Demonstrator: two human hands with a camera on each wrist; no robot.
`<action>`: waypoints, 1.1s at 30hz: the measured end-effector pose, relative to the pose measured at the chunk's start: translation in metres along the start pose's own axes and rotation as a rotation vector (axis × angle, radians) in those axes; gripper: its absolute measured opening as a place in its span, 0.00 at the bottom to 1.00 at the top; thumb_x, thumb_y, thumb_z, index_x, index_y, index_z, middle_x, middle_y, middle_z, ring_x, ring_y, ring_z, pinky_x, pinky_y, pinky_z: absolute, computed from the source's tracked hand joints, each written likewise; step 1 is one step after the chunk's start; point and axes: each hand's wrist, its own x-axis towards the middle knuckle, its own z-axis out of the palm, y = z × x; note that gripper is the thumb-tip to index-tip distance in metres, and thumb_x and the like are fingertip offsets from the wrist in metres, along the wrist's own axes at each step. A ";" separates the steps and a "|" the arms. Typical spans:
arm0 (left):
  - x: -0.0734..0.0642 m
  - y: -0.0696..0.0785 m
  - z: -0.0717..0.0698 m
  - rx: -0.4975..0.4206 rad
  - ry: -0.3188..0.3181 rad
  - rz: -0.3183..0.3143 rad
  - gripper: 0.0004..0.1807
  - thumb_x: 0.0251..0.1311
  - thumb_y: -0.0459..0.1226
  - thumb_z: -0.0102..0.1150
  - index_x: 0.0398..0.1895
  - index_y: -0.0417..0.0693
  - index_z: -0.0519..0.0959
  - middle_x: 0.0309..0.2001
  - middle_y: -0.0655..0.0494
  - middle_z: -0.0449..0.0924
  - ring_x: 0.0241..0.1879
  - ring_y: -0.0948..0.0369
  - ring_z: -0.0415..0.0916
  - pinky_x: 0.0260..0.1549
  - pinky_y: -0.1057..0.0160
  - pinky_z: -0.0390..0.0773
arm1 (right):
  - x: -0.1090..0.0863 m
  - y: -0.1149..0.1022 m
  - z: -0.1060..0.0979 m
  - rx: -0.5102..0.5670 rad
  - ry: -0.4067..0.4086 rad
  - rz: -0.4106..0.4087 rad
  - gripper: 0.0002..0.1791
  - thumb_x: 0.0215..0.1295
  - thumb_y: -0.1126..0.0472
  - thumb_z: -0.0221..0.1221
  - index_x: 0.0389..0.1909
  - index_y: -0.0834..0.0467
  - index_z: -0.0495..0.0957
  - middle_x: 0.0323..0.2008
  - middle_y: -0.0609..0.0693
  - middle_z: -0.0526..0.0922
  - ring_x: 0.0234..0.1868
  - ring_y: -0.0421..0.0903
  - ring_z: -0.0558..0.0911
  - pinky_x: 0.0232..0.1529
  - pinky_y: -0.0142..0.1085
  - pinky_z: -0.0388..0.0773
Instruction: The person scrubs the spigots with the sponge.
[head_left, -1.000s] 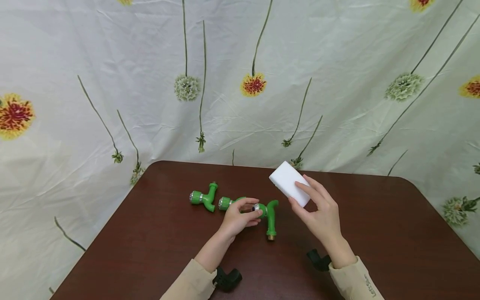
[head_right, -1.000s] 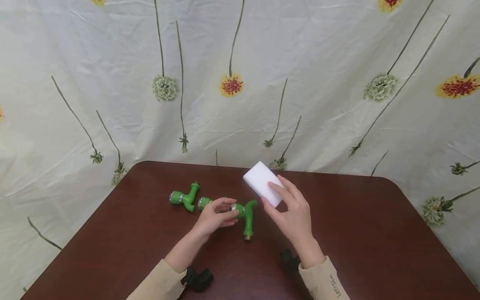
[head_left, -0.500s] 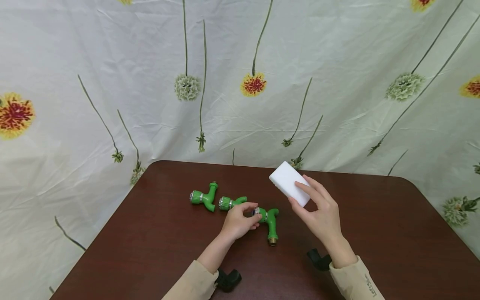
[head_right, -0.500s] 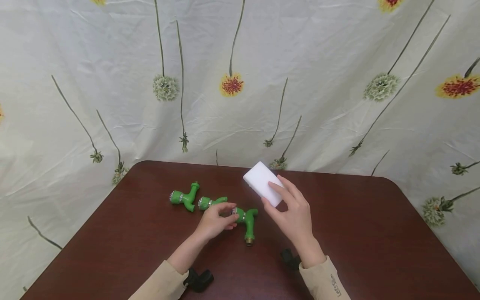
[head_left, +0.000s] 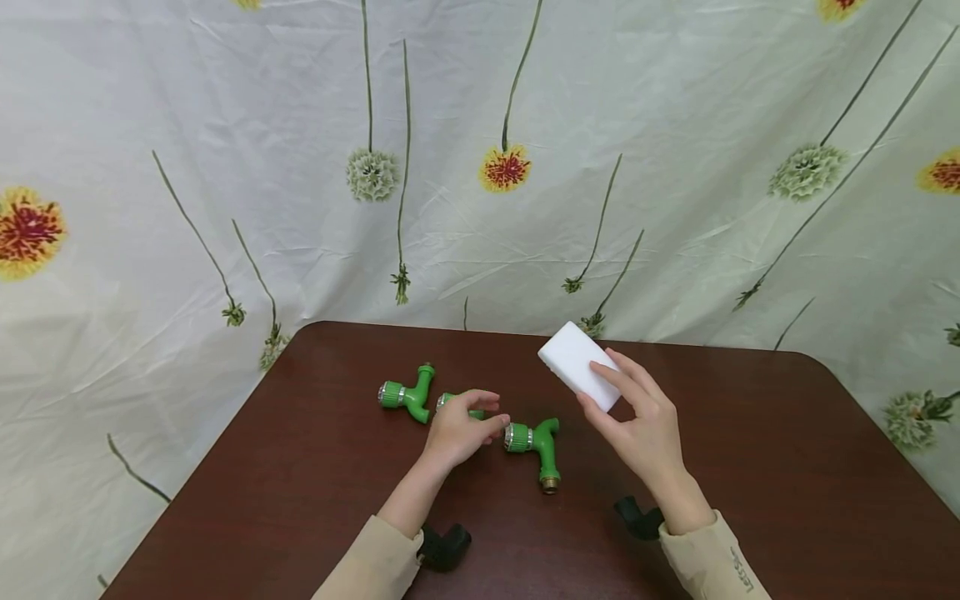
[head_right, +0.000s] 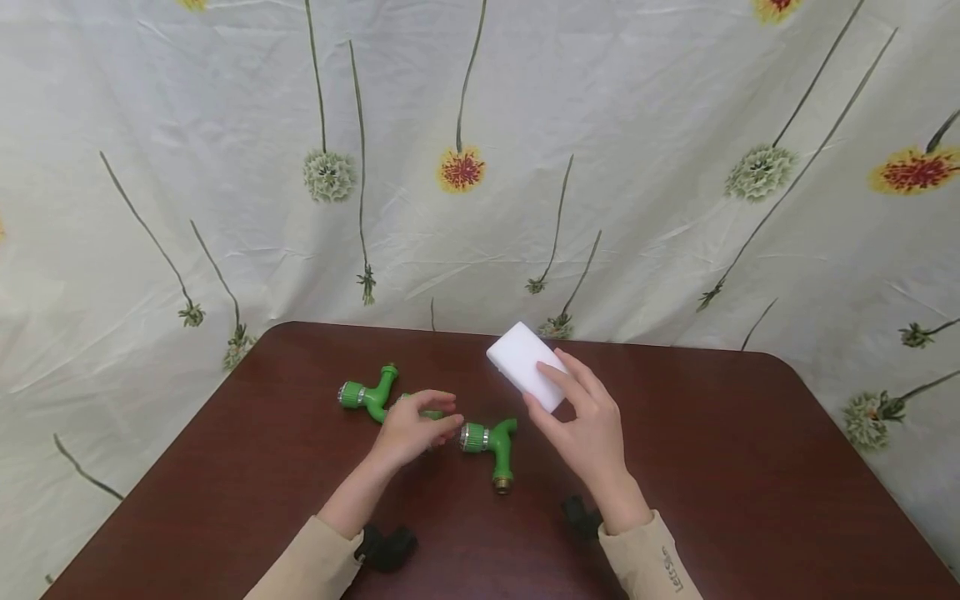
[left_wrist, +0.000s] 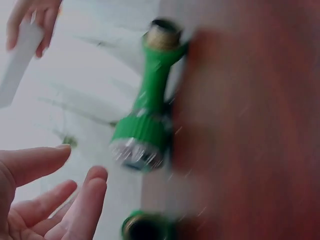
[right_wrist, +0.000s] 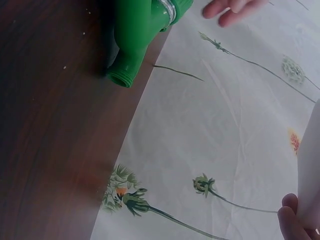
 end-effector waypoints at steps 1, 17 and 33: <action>0.001 0.000 -0.004 -0.001 0.032 0.003 0.19 0.55 0.39 0.66 0.49 0.41 0.79 0.44 0.49 0.82 0.28 0.60 0.82 0.26 0.64 0.79 | 0.000 0.000 0.000 0.000 0.000 0.000 0.22 0.45 0.62 0.71 0.46 0.56 0.83 0.54 0.55 0.77 0.50 0.52 0.78 0.44 0.18 0.70; 0.011 -0.022 -0.041 0.215 0.211 -0.069 0.22 0.53 0.42 0.67 0.51 0.46 0.80 0.49 0.51 0.80 0.49 0.50 0.75 0.43 0.51 0.74 | 0.001 -0.001 -0.001 -0.008 -0.010 0.000 0.22 0.45 0.62 0.71 0.45 0.56 0.83 0.54 0.55 0.77 0.50 0.52 0.78 0.43 0.18 0.70; 0.015 -0.042 -0.042 0.271 0.106 -0.099 0.26 0.49 0.38 0.69 0.54 0.44 0.78 0.47 0.48 0.80 0.49 0.51 0.76 0.46 0.49 0.73 | 0.000 -0.002 -0.003 -0.017 -0.074 0.022 0.22 0.46 0.61 0.71 0.47 0.56 0.82 0.54 0.53 0.77 0.50 0.50 0.78 0.41 0.20 0.72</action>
